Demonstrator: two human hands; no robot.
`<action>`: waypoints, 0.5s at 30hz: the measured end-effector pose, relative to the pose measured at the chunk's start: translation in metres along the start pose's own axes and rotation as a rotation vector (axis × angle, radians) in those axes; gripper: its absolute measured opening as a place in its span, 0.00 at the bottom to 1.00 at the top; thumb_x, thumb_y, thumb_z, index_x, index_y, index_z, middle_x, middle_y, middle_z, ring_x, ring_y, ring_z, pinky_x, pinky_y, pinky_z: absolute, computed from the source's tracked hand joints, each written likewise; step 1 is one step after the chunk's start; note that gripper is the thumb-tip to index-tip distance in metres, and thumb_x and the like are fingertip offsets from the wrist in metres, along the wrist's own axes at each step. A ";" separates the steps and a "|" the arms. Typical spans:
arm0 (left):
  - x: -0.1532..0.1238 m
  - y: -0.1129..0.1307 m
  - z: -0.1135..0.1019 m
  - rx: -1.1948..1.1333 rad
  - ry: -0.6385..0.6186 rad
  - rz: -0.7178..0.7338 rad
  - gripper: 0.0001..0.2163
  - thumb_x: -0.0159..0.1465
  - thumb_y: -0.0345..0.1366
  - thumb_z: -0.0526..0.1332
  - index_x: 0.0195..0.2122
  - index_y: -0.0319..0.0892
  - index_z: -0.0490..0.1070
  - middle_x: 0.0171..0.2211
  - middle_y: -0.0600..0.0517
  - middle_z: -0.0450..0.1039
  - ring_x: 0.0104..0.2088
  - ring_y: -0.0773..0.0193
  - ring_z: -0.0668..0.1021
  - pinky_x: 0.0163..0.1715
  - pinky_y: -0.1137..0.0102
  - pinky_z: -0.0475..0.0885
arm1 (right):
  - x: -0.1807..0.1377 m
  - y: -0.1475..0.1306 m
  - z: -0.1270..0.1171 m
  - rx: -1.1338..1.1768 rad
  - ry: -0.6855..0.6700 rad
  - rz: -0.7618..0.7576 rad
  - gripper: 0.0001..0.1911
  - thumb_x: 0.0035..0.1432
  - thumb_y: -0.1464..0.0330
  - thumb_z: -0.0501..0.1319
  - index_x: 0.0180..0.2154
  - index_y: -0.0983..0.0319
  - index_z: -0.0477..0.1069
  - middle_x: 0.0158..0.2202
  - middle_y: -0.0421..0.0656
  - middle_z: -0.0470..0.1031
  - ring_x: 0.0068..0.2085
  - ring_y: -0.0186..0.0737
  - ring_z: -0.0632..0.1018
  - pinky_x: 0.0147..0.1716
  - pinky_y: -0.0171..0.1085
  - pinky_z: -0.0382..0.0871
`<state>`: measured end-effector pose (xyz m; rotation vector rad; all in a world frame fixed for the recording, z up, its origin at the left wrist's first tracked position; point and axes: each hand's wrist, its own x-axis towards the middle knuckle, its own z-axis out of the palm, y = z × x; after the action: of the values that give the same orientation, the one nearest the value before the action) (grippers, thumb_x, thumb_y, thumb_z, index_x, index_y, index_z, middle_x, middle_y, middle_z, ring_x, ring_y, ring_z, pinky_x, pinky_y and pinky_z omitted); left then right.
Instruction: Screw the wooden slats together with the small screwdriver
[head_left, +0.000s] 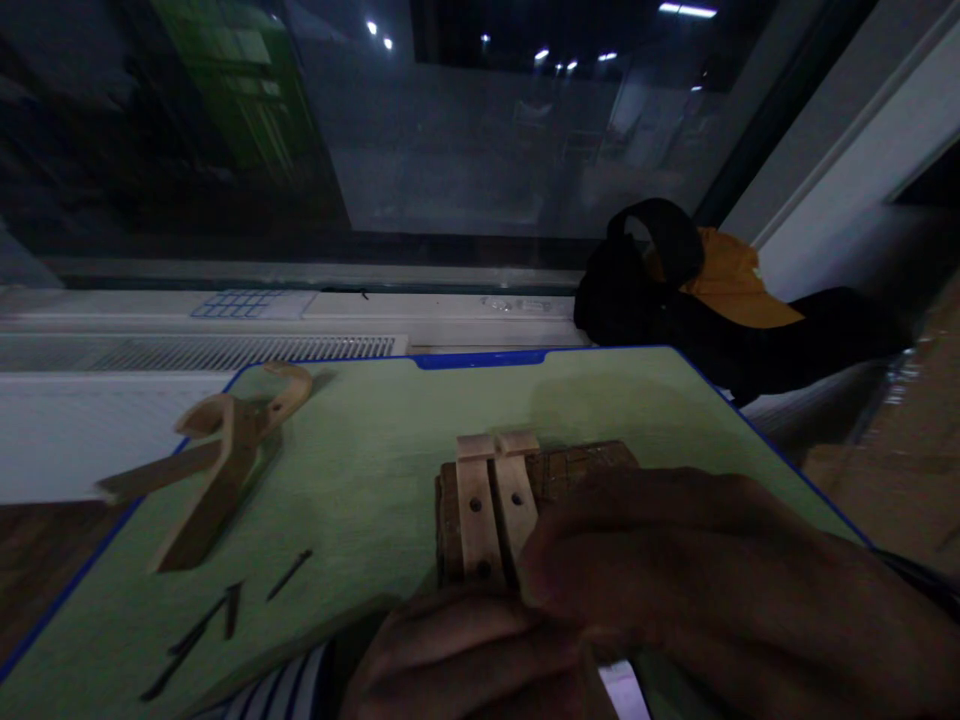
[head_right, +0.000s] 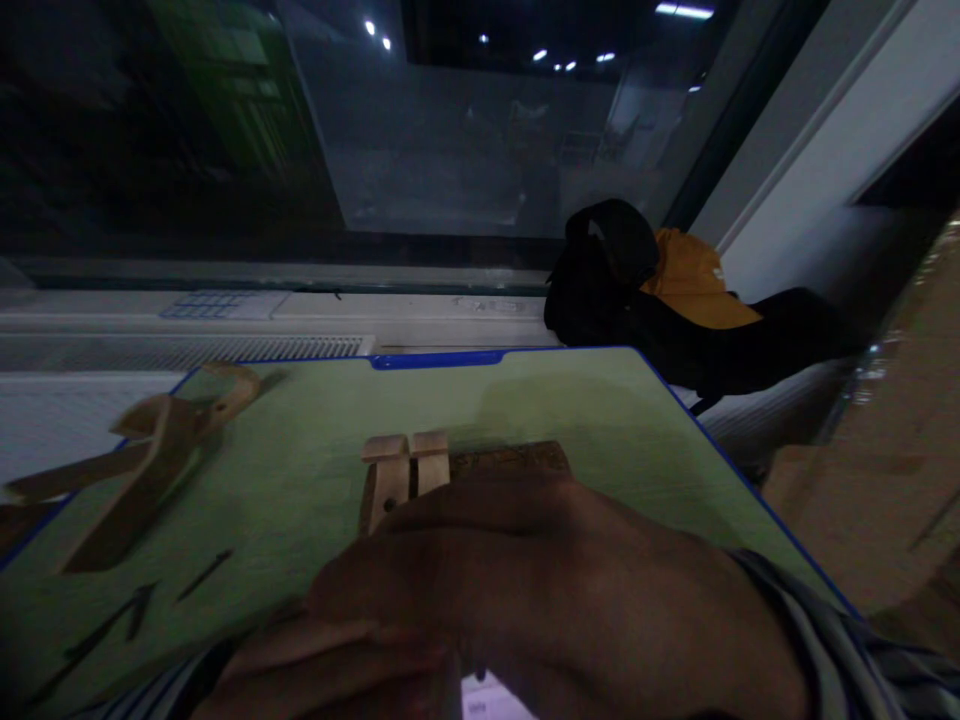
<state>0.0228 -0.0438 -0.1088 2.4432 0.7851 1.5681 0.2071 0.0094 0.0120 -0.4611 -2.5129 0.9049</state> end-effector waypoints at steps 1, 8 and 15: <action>0.001 0.001 0.001 -0.002 -0.011 -0.026 0.16 0.68 0.40 0.48 0.47 0.46 0.74 0.37 0.54 0.80 0.34 0.66 0.82 0.34 0.76 0.79 | 0.000 0.000 0.001 -0.002 -0.016 0.014 0.13 0.61 0.73 0.55 0.49 0.64 0.67 0.42 0.43 0.75 0.45 0.35 0.73 0.46 0.34 0.66; -0.003 -0.005 0.005 -0.033 0.033 -0.028 0.19 0.69 0.42 0.46 0.46 0.45 0.74 0.34 0.53 0.81 0.33 0.66 0.82 0.33 0.77 0.79 | -0.004 0.001 0.010 -0.133 0.092 0.018 0.14 0.61 0.71 0.56 0.50 0.62 0.64 0.40 0.40 0.75 0.41 0.32 0.74 0.41 0.32 0.68; -0.006 -0.012 0.001 0.015 -0.122 0.126 0.17 0.69 0.39 0.47 0.50 0.45 0.72 0.38 0.54 0.80 0.37 0.67 0.81 0.35 0.77 0.78 | -0.002 0.006 0.005 -0.148 0.111 -0.052 0.18 0.60 0.74 0.57 0.52 0.63 0.61 0.45 0.42 0.74 0.47 0.32 0.74 0.47 0.31 0.66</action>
<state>0.0173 -0.0362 -0.1187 2.6167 0.6374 1.4396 0.2075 0.0098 0.0041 -0.4762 -2.4873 0.6577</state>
